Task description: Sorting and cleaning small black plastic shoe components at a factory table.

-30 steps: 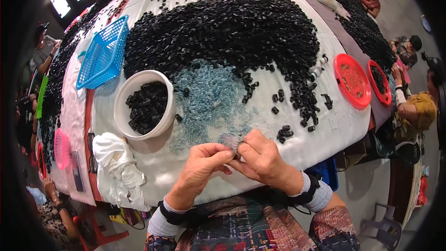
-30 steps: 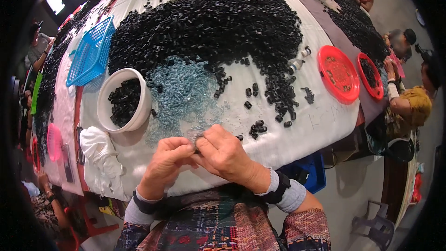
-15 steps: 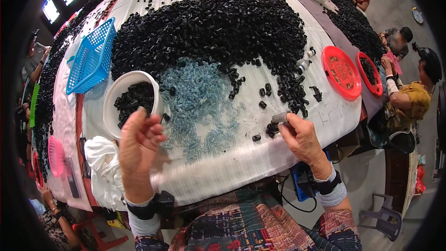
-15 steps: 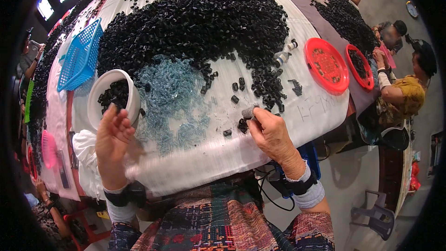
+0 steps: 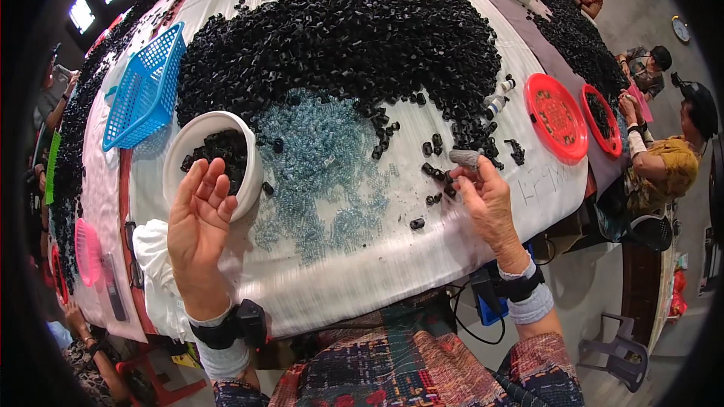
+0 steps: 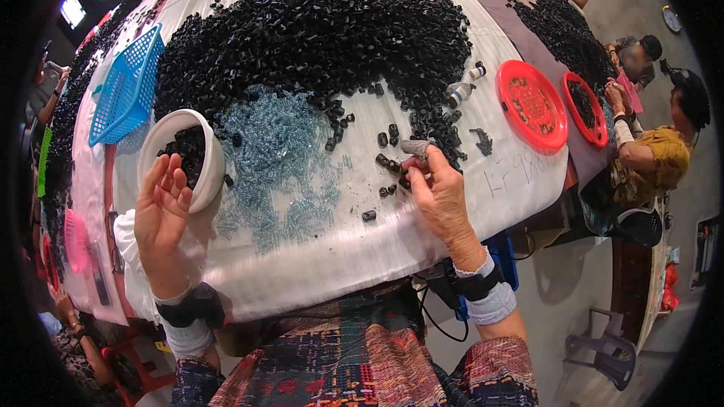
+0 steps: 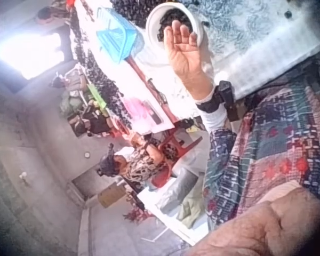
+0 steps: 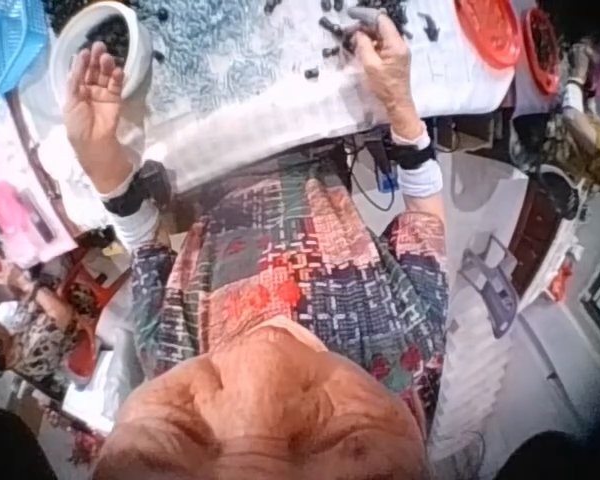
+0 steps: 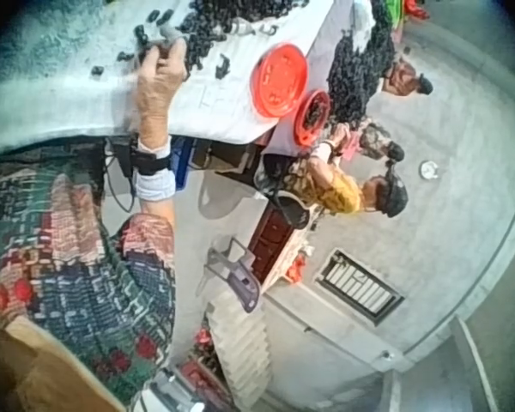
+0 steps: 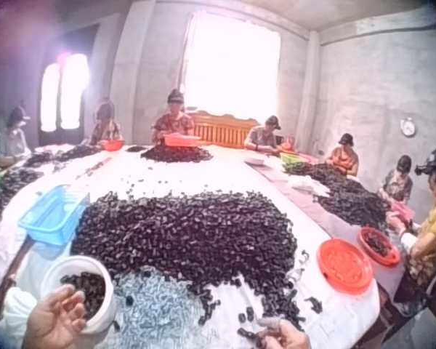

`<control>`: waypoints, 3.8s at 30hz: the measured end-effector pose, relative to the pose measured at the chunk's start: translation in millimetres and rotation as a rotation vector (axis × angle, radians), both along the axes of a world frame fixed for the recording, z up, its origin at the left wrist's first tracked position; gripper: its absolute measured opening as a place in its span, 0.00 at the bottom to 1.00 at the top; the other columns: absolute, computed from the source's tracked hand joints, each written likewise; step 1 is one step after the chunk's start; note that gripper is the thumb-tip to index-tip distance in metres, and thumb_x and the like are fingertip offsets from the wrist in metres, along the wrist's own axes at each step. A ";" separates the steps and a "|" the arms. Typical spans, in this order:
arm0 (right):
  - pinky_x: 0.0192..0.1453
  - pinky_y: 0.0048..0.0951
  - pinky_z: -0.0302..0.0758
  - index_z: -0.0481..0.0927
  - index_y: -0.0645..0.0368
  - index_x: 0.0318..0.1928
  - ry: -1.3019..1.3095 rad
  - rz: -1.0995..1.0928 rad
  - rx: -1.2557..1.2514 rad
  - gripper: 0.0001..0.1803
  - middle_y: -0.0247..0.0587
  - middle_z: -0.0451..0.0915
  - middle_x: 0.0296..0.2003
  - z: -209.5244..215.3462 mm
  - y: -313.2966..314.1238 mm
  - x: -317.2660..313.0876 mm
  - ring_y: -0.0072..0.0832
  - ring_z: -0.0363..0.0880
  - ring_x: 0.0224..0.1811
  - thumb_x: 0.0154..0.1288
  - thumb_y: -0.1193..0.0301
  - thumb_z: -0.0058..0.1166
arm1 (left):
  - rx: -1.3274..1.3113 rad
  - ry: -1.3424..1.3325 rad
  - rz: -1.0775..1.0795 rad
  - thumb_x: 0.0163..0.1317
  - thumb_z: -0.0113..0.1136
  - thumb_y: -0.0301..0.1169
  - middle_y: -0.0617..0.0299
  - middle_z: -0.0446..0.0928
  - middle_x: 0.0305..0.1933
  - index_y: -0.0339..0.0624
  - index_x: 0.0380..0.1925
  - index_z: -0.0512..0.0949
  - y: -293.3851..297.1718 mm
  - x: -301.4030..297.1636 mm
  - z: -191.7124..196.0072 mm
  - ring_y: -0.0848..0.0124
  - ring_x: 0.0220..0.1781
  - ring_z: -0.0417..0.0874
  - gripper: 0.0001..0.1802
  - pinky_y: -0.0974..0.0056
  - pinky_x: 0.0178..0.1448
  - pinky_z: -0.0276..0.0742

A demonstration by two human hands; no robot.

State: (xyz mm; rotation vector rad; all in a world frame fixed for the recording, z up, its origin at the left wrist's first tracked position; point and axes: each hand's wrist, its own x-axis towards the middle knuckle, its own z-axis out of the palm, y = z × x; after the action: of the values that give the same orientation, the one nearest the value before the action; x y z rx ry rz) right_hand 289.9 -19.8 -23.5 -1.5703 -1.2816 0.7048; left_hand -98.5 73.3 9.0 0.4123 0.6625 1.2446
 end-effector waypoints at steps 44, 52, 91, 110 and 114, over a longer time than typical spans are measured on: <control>0.45 0.39 0.75 0.72 0.65 0.47 -0.720 0.300 0.225 0.17 0.51 0.77 0.38 0.3 53.2 -51.8 0.45 0.75 0.42 0.55 0.83 0.50 | -0.168 0.184 -0.466 0.66 0.54 0.26 0.52 0.80 0.42 0.37 0.44 0.74 -68.7 102.4 -27.2 0.71 0.37 0.82 0.08 0.68 0.37 0.83; 0.42 0.39 0.74 0.73 0.63 0.44 -0.740 0.229 0.238 0.14 0.48 0.73 0.31 -16.4 50.1 -56.2 0.46 0.75 0.37 0.54 0.83 0.48 | -0.179 0.267 -0.472 0.63 0.59 0.26 0.54 0.80 0.43 0.34 0.46 0.75 -71.1 101.1 -26.3 0.73 0.38 0.81 0.12 0.69 0.39 0.80; 0.29 0.30 0.72 0.80 0.63 0.42 -0.271 0.328 0.424 0.18 0.40 0.75 0.27 21.4 1.1 -109.5 0.32 0.73 0.27 0.47 0.86 0.59 | 0.124 0.347 -0.331 0.61 0.62 0.24 0.56 0.82 0.39 0.31 0.45 0.79 -81.7 110.9 -29.0 0.72 0.38 0.83 0.13 0.71 0.37 0.81; 0.34 0.22 0.74 0.79 0.63 0.48 -0.295 0.068 0.385 0.19 0.41 0.80 0.33 40.7 2.3 -67.7 0.24 0.77 0.31 0.55 0.89 0.53 | 0.057 0.375 -0.353 0.60 0.61 0.23 0.52 0.82 0.41 0.30 0.44 0.78 -80.6 109.9 -28.9 0.71 0.36 0.83 0.12 0.69 0.36 0.81; 0.32 0.18 0.72 0.78 0.62 0.49 -0.164 -0.083 0.259 0.19 0.37 0.81 0.34 30.1 -4.6 -38.2 0.18 0.77 0.32 0.57 0.87 0.52 | -0.006 0.336 -0.374 0.61 0.59 0.21 0.52 0.81 0.41 0.31 0.43 0.78 -79.6 108.8 -25.2 0.72 0.35 0.82 0.10 0.69 0.36 0.81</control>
State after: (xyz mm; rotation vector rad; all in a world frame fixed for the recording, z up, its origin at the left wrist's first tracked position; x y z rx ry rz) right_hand 251.8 -24.3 6.6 -1.4804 -1.3590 0.3471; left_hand 10.3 -6.3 -16.2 0.7148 0.8294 0.8240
